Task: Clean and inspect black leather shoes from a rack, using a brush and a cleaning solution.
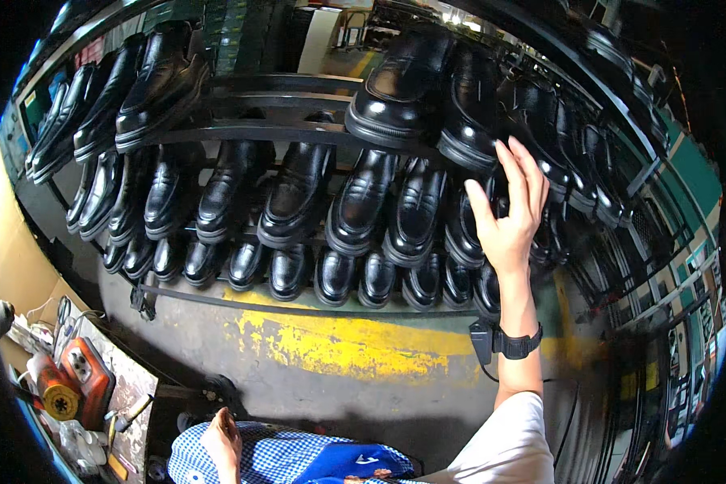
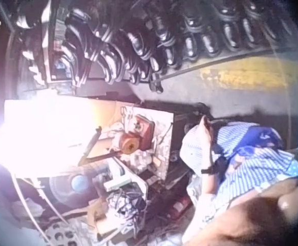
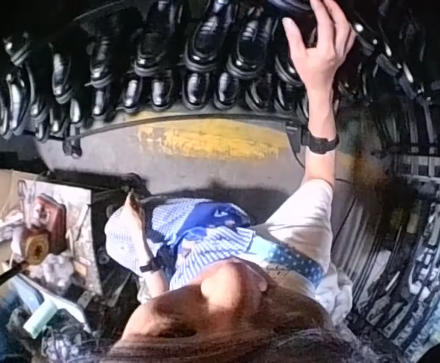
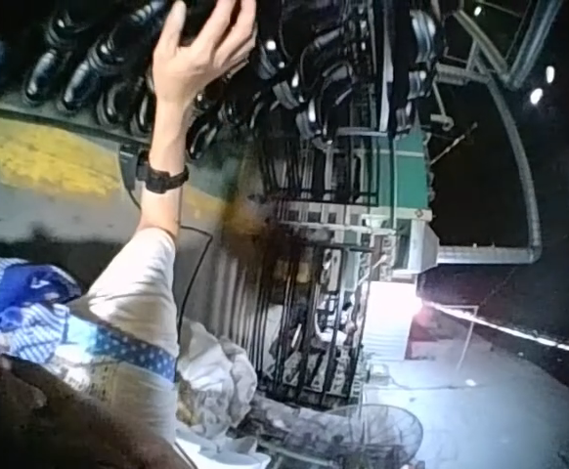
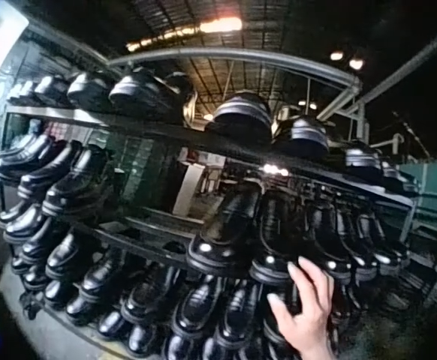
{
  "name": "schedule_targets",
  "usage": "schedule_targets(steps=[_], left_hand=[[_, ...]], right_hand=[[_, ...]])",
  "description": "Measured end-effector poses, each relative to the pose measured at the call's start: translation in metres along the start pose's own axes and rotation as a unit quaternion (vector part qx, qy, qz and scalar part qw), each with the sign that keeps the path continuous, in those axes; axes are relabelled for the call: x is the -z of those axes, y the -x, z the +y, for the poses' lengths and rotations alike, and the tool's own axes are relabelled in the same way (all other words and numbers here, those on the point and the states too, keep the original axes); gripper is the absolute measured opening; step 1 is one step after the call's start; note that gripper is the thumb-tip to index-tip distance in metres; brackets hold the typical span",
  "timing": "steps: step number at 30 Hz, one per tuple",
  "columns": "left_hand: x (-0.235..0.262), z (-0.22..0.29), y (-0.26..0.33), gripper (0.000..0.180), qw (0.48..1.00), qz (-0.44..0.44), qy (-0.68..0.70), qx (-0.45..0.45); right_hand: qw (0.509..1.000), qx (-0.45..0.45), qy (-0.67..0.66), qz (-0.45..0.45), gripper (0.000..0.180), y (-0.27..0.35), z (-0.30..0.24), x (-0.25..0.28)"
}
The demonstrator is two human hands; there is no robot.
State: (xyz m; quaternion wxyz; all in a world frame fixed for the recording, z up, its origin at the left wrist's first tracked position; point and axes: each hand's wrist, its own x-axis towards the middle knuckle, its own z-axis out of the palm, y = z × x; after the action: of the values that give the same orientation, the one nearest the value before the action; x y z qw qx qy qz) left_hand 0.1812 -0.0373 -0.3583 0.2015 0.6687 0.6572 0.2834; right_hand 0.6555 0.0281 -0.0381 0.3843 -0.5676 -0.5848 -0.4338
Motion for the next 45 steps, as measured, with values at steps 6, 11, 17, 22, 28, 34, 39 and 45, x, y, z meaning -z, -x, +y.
schedule_targets(steps=[6, 11, 17, 22, 28, 34, 39, 45], left_hand=[[0.005, 0.021, -0.008, 0.026, 0.998, -0.039, -0.049, 0.02], [0.002, 0.016, -0.009, 0.03, 0.999, -0.035, -0.033, 0.003], [0.007, 0.027, -0.012, 0.029, 0.996, -0.067, -0.033, 0.043], [-0.003, 0.018, -0.013, 0.028, 0.999, -0.038, -0.008, 0.016], [0.001, 0.031, -0.019, 0.025, 0.998, -0.052, -0.031, 0.002], [0.007, 0.036, -0.021, 0.024, 0.996, -0.067, -0.049, 0.026], [0.001, 0.034, -0.021, 0.022, 0.999, -0.024, -0.032, 0.001], [0.008, 0.042, -0.023, 0.022, 0.998, -0.04, -0.045, 0.004]], right_hand=[[0.998, -0.017, 0.028, -0.055, 0.064, -0.018, 0.007, -0.028], [0.996, 0.022, 0.057, -0.062, 0.056, -0.021, 0.018, -0.024], [0.996, 0.024, 0.046, -0.067, 0.055, -0.024, 0.016, -0.024], [0.995, -0.007, 0.08, -0.063, 0.055, -0.025, -0.001, -0.024], [0.994, 0.095, 0.039, -0.044, 0.049, -0.048, -0.036, -0.031], [0.993, 0.047, 0.029, -0.102, 0.066, -0.047, -0.066, -0.086], [0.994, 0.064, 0.044, -0.08, 0.062, -0.05, -0.057, -0.077], [0.995, 0.057, 0.018, -0.085, 0.061, -0.052, -0.058, -0.078]])
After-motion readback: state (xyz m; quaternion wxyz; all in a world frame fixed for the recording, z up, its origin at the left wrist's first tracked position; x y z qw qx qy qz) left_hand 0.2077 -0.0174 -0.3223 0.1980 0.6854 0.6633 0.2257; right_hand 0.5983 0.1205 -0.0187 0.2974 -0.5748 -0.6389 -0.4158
